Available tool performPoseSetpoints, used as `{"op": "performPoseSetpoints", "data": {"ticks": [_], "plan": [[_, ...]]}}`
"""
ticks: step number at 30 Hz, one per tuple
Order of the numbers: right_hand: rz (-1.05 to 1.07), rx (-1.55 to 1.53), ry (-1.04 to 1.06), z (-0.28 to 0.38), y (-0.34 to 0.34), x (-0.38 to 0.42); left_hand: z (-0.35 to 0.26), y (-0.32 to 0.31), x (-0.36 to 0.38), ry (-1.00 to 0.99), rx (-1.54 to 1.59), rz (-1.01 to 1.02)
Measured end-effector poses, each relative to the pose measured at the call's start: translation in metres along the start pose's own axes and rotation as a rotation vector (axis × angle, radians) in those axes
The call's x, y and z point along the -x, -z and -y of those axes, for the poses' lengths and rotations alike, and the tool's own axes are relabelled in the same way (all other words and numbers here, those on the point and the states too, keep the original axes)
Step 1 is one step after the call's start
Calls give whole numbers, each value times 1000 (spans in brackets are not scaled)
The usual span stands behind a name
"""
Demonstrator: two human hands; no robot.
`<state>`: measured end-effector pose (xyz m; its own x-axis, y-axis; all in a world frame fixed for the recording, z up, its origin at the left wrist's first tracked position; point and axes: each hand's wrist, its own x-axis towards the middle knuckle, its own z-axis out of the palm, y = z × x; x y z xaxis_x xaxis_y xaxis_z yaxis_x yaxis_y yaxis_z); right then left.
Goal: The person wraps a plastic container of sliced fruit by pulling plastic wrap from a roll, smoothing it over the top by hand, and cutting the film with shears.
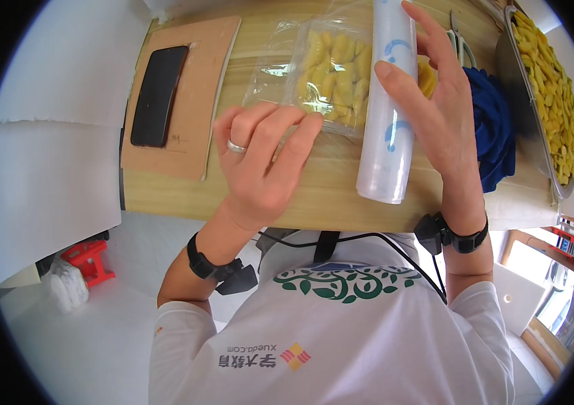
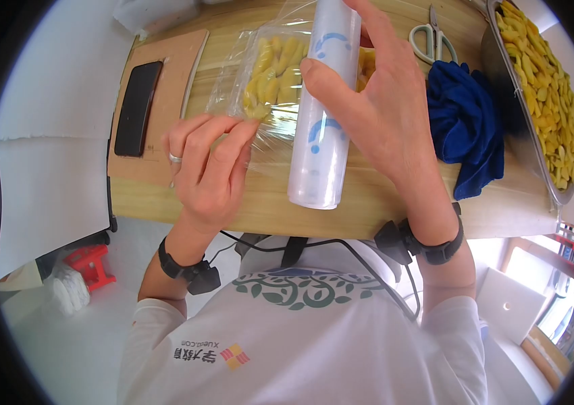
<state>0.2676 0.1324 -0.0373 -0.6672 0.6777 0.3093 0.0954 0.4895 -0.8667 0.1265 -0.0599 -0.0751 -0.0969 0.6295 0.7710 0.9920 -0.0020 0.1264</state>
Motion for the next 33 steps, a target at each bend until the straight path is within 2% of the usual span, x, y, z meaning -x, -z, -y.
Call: {"op": "performPoseSetpoints", "data": {"ticks": [2,3,5,9,11,13,18,20,26,33], "plan": [[-53,-260,-4,-35,7,9,1,0,0,-7,17,0],[-57,-258,-6,-23,4,6,1,-2,-1,-8,47,-34],[3,25,29,15,-4,-3,2,-7,-1,-9,77,-70],[12,25,6,31,-8,-1,5,-15,0,-32,80,-170],[-41,243,-56,70,-17,2,6,-14,-1,-39,91,-183],[-26,194,-28,48,-11,1,3,-8,-3,-24,111,-98],[-32,159,50,24,-6,1,9,-12,0,-66,93,-118],[10,22,15,14,-2,-3,8,-10,0,-74,91,-103],[-29,154,41,14,-6,0,4,-2,2,-28,127,-9],[-32,119,-16,22,-8,1,3,-1,8,-36,129,7]]}}
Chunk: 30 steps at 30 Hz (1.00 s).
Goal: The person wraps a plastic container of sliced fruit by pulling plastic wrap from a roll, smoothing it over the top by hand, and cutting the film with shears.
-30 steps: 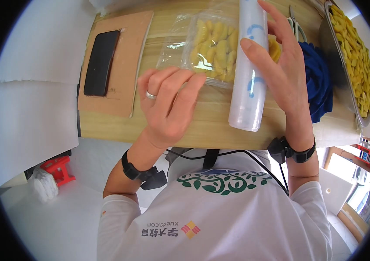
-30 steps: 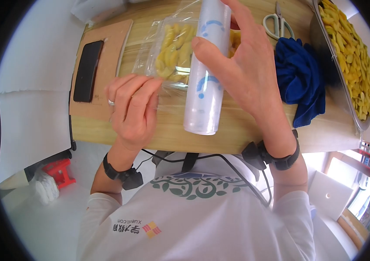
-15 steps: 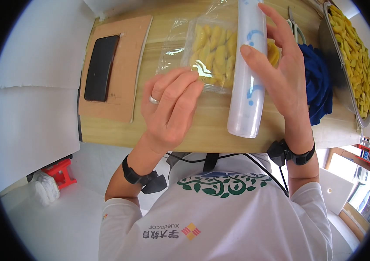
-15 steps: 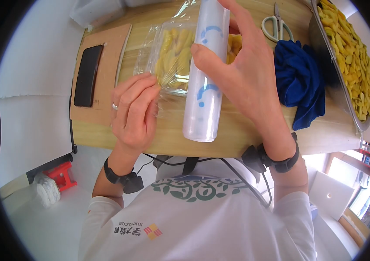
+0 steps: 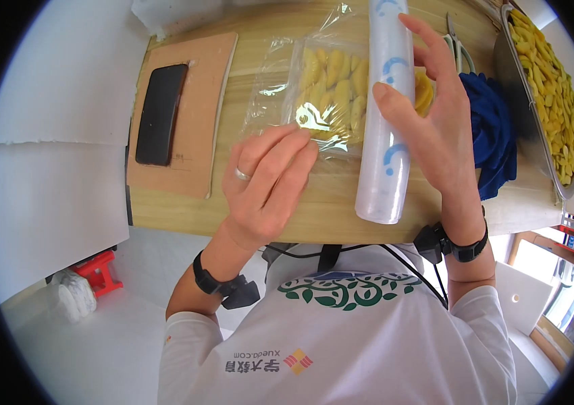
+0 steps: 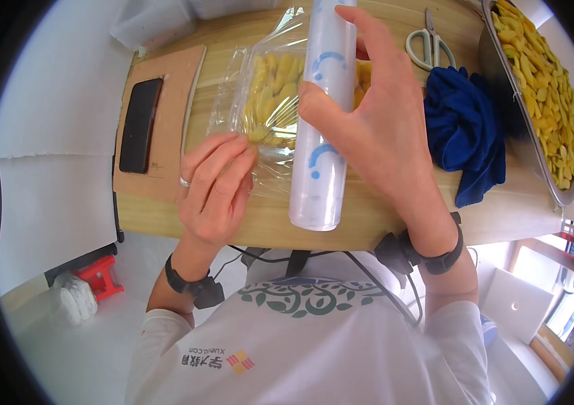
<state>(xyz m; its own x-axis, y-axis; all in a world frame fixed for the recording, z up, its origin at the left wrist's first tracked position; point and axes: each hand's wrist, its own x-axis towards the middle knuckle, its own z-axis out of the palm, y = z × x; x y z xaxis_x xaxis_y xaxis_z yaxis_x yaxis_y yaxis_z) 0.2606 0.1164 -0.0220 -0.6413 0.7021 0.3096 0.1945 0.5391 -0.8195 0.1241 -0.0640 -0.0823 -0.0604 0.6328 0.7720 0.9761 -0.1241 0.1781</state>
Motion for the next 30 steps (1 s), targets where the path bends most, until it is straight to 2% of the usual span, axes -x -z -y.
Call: {"op": "performPoseSetpoints", "data": {"ticks": [2,7,20,23,25,26,28,29,30], "plan": [[10,-1,-4,-1,0,0,-1,1,1,-6,-3,-14],[12,19,6,-1,2,1,-3,12,5,-9,34,100],[-9,67,42,-6,2,2,-5,15,12,-21,11,159],[1,61,47,-6,3,2,-6,25,3,-7,-2,232],[1,64,47,-6,4,1,-3,38,0,49,129,472],[6,69,48,-6,5,2,-2,45,-3,46,129,474],[3,77,47,-6,5,2,3,60,-13,123,306,645],[4,87,47,-6,5,2,6,67,-20,119,305,648],[0,85,45,-5,5,2,10,75,-27,225,401,553]]}}
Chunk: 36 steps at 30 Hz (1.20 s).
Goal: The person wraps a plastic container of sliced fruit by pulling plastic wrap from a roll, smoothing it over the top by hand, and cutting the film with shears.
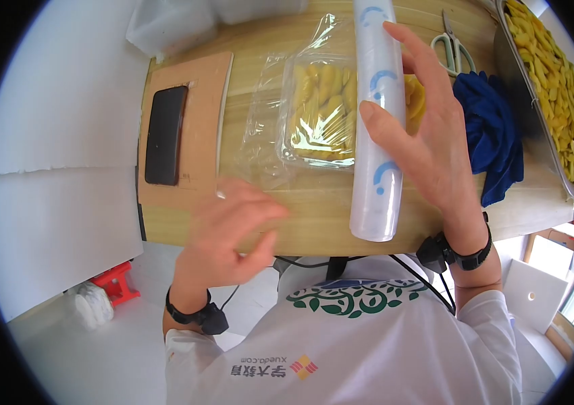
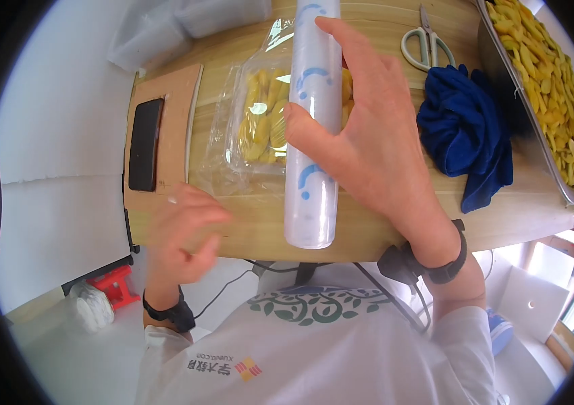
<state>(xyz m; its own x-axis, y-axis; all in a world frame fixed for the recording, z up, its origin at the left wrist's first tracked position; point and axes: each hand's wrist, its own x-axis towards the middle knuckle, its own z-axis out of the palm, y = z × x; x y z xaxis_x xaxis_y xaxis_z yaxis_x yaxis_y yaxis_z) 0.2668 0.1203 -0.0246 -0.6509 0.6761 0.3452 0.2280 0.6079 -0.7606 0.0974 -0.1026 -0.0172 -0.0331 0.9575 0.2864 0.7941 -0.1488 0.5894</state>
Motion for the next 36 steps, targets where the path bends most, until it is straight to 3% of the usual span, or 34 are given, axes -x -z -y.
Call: {"op": "performPoseSetpoints", "data": {"ticks": [2,4,7,13,16,20,36], "plan": [[9,8,-3,1,0,1,-9,12,-12,56,127,-100],[10,13,4,1,0,0,-13,10,-38,306,63,-351],[1,23,16,0,-2,0,4,-4,-72,164,-14,-310],[0,-17,-10,3,-3,-1,32,-39,-102,104,-33,-209],[-1,-38,-6,1,-1,-2,42,-52,-100,57,61,-280],[29,15,-25,31,-4,-3,44,-54,-96,65,84,-268],[34,37,47,2,-1,2,44,-50,-91,70,-11,-132]]}}
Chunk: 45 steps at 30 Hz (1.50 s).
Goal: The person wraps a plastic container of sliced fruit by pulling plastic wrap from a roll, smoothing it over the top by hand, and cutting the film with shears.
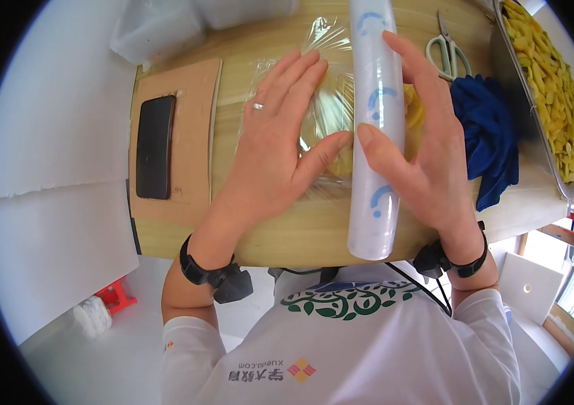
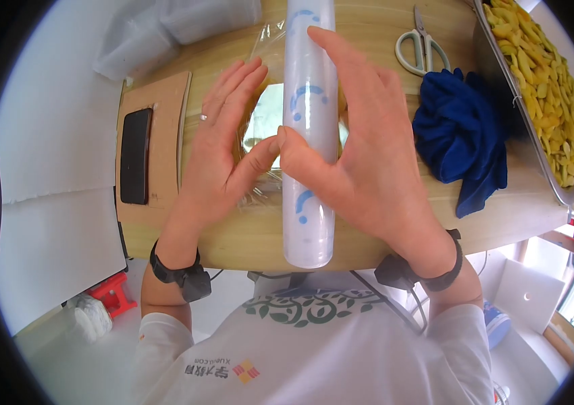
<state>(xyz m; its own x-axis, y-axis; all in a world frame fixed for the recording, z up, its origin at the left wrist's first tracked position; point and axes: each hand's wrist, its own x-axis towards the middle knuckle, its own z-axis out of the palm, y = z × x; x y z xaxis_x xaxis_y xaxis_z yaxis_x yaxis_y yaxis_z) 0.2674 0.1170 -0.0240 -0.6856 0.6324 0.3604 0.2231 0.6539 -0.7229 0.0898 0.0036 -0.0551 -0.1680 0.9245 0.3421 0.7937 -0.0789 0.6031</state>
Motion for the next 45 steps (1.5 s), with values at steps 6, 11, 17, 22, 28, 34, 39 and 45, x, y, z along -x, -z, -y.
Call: {"op": "performPoseSetpoints", "data": {"ticks": [6,11,17,22,28,34,39,45], "plan": [[14,64,39,1,0,0,0,0,-1,-33,-49,-14],[22,233,50,1,9,0,-1,0,-1,11,-10,4],[-2,-19,-61,-4,7,6,-2,-1,-1,83,100,46],[-25,-20,-88,-5,4,8,-3,-1,-2,103,164,30],[-26,-75,-108,-9,3,8,-2,-2,-1,99,202,5],[-5,-185,-117,-13,2,2,-6,-3,8,154,182,-38],[66,-194,-79,-11,-2,-3,-12,4,19,207,154,-65],[74,-203,-27,-6,-13,-4,-10,15,26,241,153,-67]]}}
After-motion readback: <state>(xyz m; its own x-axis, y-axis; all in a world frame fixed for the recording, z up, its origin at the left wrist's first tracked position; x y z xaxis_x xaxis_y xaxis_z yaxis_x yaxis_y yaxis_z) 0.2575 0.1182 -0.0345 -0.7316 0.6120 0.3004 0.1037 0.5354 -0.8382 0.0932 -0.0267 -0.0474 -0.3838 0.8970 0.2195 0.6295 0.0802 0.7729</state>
